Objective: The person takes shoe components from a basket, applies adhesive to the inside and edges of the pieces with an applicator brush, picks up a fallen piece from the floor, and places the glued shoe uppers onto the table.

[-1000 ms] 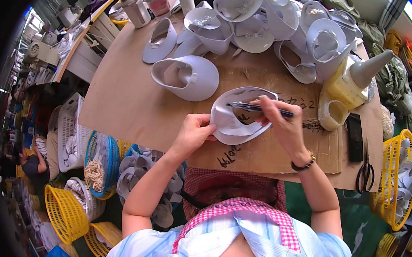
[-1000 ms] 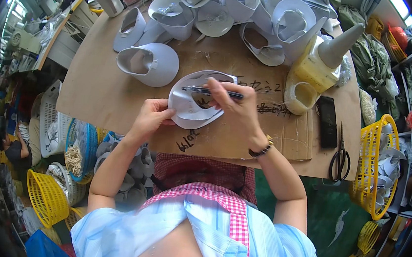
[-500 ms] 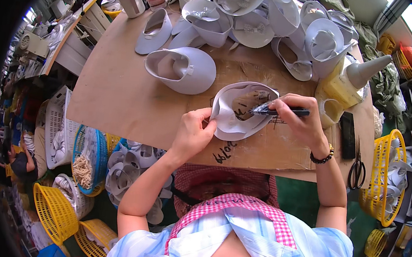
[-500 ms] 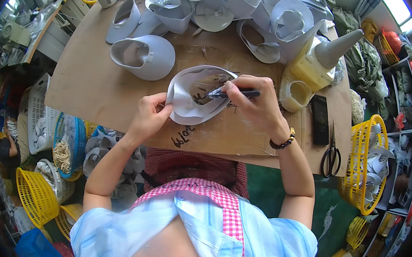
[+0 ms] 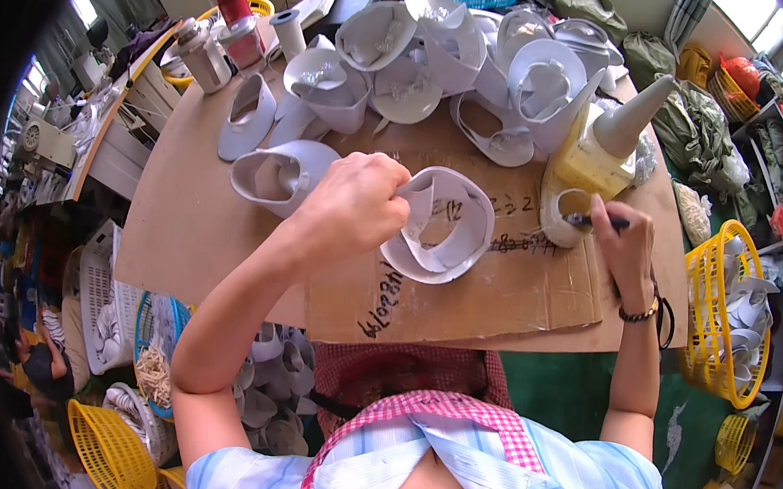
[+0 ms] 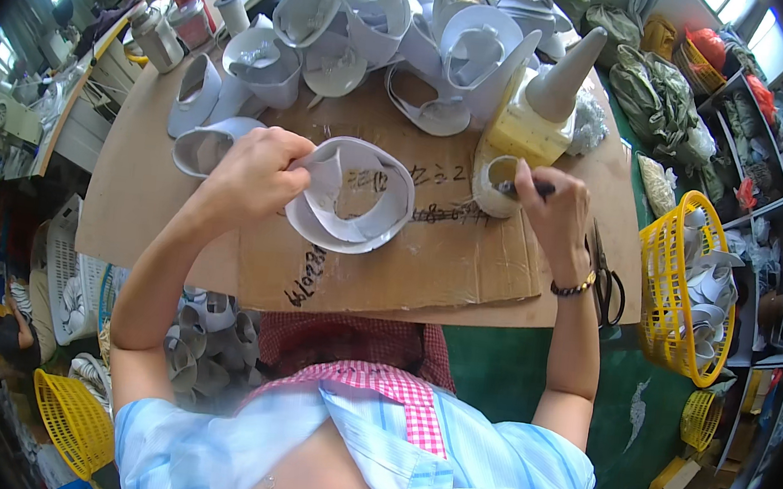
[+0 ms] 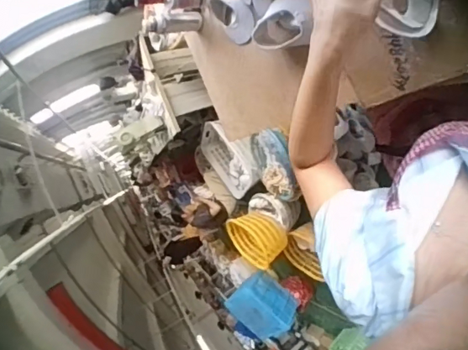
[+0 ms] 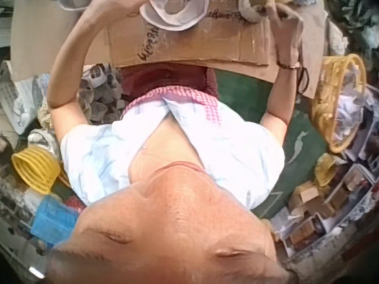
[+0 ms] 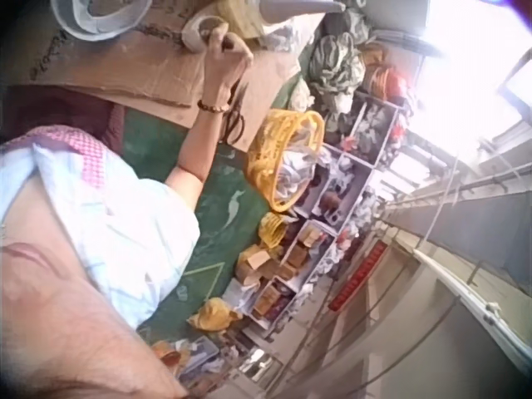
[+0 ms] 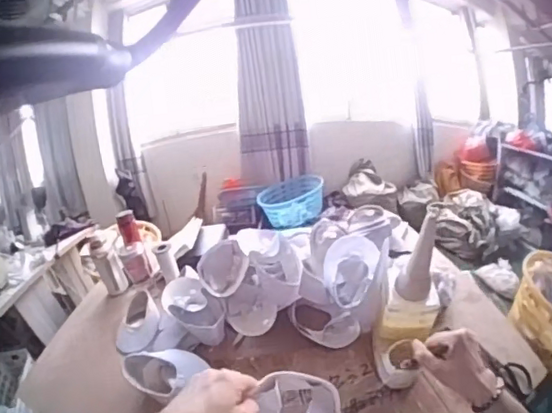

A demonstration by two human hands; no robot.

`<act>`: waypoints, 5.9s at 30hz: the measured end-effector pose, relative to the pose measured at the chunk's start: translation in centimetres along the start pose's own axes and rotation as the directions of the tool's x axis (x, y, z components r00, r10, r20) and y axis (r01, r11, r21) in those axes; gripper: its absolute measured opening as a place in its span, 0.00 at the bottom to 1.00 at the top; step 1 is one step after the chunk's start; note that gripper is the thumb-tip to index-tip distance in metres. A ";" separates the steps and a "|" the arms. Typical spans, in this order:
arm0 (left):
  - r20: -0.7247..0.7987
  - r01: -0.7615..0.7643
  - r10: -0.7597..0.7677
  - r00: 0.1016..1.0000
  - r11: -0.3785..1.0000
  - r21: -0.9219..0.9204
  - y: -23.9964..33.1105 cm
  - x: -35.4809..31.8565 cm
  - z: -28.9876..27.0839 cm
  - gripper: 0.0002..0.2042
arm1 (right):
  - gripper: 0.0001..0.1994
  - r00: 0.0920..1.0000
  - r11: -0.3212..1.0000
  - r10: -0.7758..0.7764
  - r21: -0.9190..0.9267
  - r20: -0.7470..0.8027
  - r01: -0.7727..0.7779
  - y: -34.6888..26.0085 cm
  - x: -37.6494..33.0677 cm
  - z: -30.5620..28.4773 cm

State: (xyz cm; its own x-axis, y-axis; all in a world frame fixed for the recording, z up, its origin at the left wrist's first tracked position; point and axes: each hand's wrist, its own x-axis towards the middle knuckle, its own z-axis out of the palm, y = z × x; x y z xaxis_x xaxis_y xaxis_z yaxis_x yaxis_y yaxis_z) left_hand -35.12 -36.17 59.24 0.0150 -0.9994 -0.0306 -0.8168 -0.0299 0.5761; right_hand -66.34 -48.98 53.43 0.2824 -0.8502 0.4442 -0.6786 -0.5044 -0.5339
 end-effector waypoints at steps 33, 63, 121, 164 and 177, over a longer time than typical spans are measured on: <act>0.096 0.117 -0.071 0.993 0.754 -0.647 -7.0 2.8 3.4 0.23 | 0.17 0.986 0.740 -0.021 0.666 0.164 -0.095 -8.1 0.8 11.1; -0.233 -0.209 0.176 0.957 0.969 -0.129 -4.5 -3.4 2.3 0.25 | 0.16 0.988 0.638 0.080 0.755 0.135 -0.155 -5.1 -1.3 4.8; -0.293 -0.120 0.152 0.944 0.985 0.124 -6.8 -10.6 12.2 0.22 | 0.05 0.979 0.703 -0.184 0.708 0.092 0.066 -5.3 -8.9 7.8; -0.019 -0.008 -0.012 1.000 0.582 -0.813 -3.0 -8.2 8.1 0.09 | 0.05 0.908 0.802 -0.399 0.528 0.130 0.278 -7.4 -3.2 1.3; -0.677 0.569 -0.701 0.222 0.657 -0.494 -17.5 -37.6 1.4 0.10 | 0.19 0.948 0.545 0.017 0.792 0.319 -0.276 1.5 -0.6 6.1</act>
State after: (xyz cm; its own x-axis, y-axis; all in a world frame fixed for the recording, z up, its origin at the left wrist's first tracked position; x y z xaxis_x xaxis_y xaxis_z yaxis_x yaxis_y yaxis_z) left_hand -22.20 1.99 49.18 0.9668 -0.2119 0.1426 -0.2435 -0.5966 0.7647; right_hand -63.42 -50.13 47.94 0.4722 -0.8624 0.1824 0.0893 -0.1591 -0.9832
